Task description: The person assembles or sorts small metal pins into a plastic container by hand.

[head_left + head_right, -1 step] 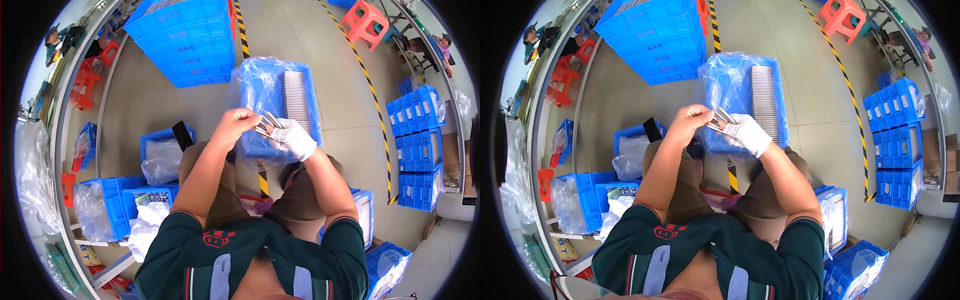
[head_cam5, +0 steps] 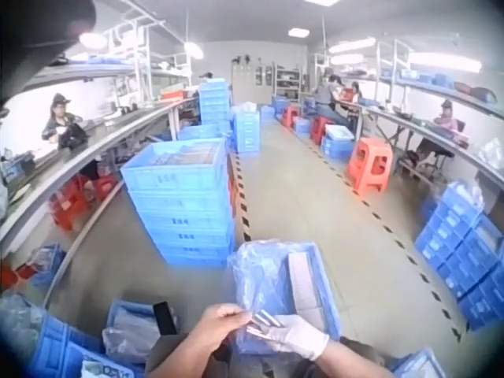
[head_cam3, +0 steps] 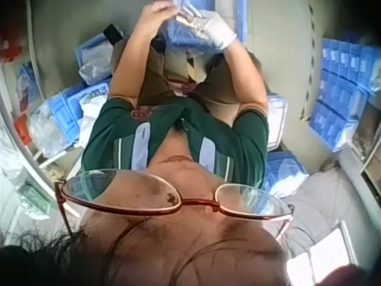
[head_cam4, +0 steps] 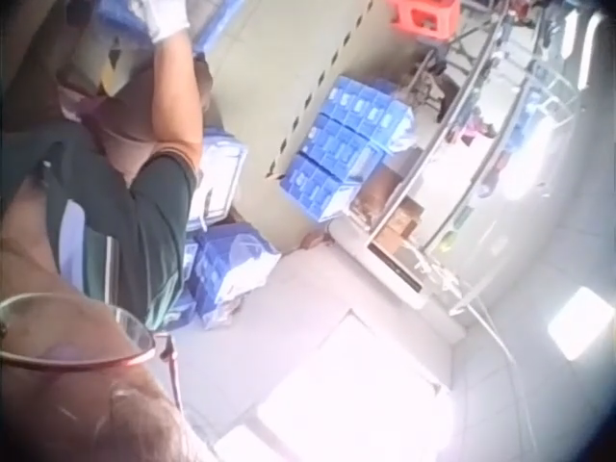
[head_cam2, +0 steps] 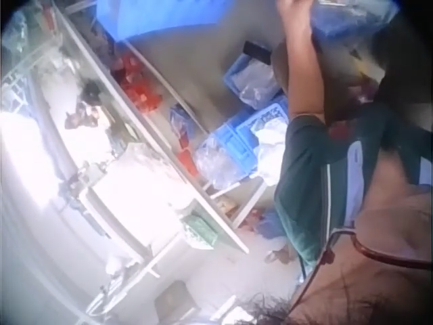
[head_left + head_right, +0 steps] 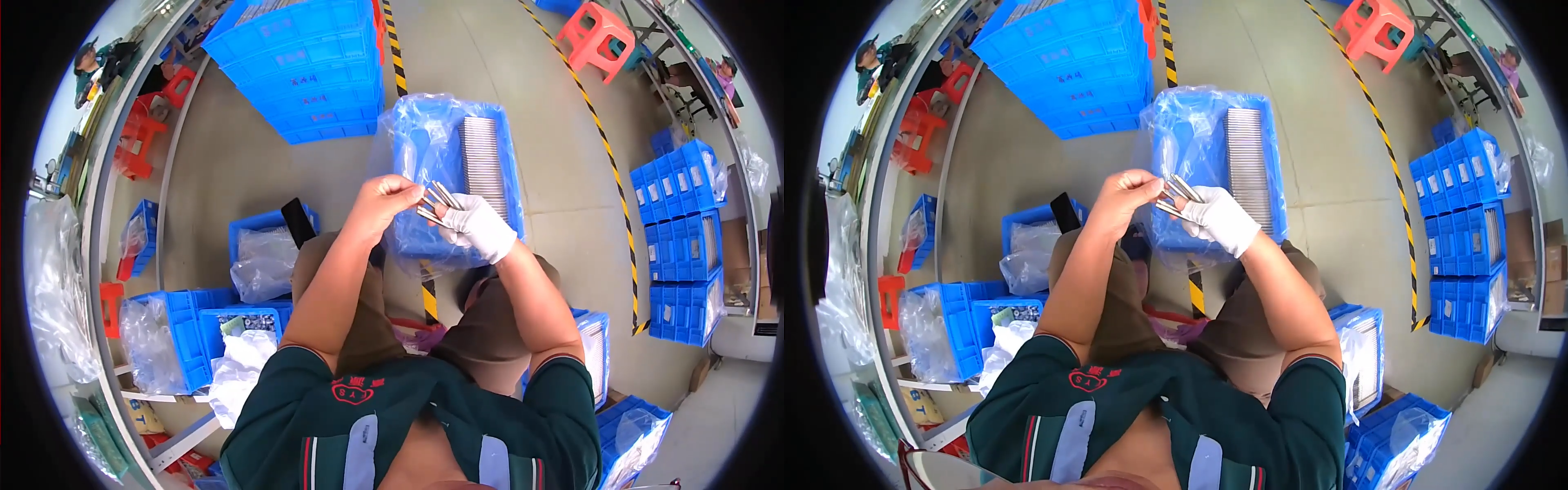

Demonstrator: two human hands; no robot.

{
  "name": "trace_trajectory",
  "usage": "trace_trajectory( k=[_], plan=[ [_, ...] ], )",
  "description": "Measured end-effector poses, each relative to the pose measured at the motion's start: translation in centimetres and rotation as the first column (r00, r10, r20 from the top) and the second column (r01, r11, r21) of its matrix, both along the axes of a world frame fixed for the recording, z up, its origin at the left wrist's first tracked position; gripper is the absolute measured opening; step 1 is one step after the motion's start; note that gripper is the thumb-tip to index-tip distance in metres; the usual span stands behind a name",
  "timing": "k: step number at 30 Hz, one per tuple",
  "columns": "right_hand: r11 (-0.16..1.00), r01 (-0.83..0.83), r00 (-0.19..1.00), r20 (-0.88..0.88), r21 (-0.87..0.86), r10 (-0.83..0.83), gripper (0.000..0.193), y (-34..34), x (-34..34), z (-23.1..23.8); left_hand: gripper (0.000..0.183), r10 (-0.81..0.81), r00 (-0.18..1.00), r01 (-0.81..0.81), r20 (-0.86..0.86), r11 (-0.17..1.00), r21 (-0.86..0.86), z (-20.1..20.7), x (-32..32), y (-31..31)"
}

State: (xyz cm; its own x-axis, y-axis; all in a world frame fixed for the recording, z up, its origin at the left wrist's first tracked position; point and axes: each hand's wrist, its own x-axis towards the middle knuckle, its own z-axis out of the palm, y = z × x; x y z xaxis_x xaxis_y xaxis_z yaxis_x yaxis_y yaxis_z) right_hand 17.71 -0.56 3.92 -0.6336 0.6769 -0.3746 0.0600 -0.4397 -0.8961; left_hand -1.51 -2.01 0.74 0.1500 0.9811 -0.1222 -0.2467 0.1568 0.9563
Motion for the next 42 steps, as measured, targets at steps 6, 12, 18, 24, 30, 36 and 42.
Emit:
trace_trajectory(
  k=[6,12,18,24,30,36,42],
  plan=[
    [0.999,-0.030,0.999,0.034,-0.035,0.031,0.028,0.1,0.0,-0.5,0.016,0.054,0.997,-0.054,0.047,0.999,0.000,0.0,0.5,-0.1],
    [1.000,-0.027,0.995,0.101,0.005,0.027,0.028,0.1,-0.4,-0.8,0.013,0.014,0.999,-0.012,-0.029,0.998,0.058,-0.7,0.5,0.0],
    [0.994,0.048,0.981,0.181,0.102,-0.066,0.027,-0.1,-0.6,-1.2,0.013,0.046,0.994,-0.044,-0.097,0.999,0.023,-0.7,1.1,-0.3],
    [0.996,-0.067,0.995,0.065,-0.057,0.071,0.032,0.1,-0.2,-1.0,0.017,0.141,0.990,-0.141,-0.011,0.990,0.029,-0.1,0.3,0.1],
    [0.990,-0.123,0.991,0.040,-0.068,0.126,0.040,0.0,-0.2,-0.3,0.016,0.012,0.998,-0.012,0.064,1.000,-0.001,0.0,0.3,0.0],
    [0.998,-0.052,0.992,0.113,-0.032,0.056,0.039,0.2,-0.3,-1.2,0.014,-0.027,0.999,0.028,-0.045,0.999,0.018,-0.3,0.3,0.1],
    [0.996,-0.062,0.990,0.122,-0.059,0.069,0.036,0.1,-0.5,-1.4,0.016,0.036,0.998,-0.036,-0.047,0.999,-0.009,-0.4,0.3,0.2]
  ],
)
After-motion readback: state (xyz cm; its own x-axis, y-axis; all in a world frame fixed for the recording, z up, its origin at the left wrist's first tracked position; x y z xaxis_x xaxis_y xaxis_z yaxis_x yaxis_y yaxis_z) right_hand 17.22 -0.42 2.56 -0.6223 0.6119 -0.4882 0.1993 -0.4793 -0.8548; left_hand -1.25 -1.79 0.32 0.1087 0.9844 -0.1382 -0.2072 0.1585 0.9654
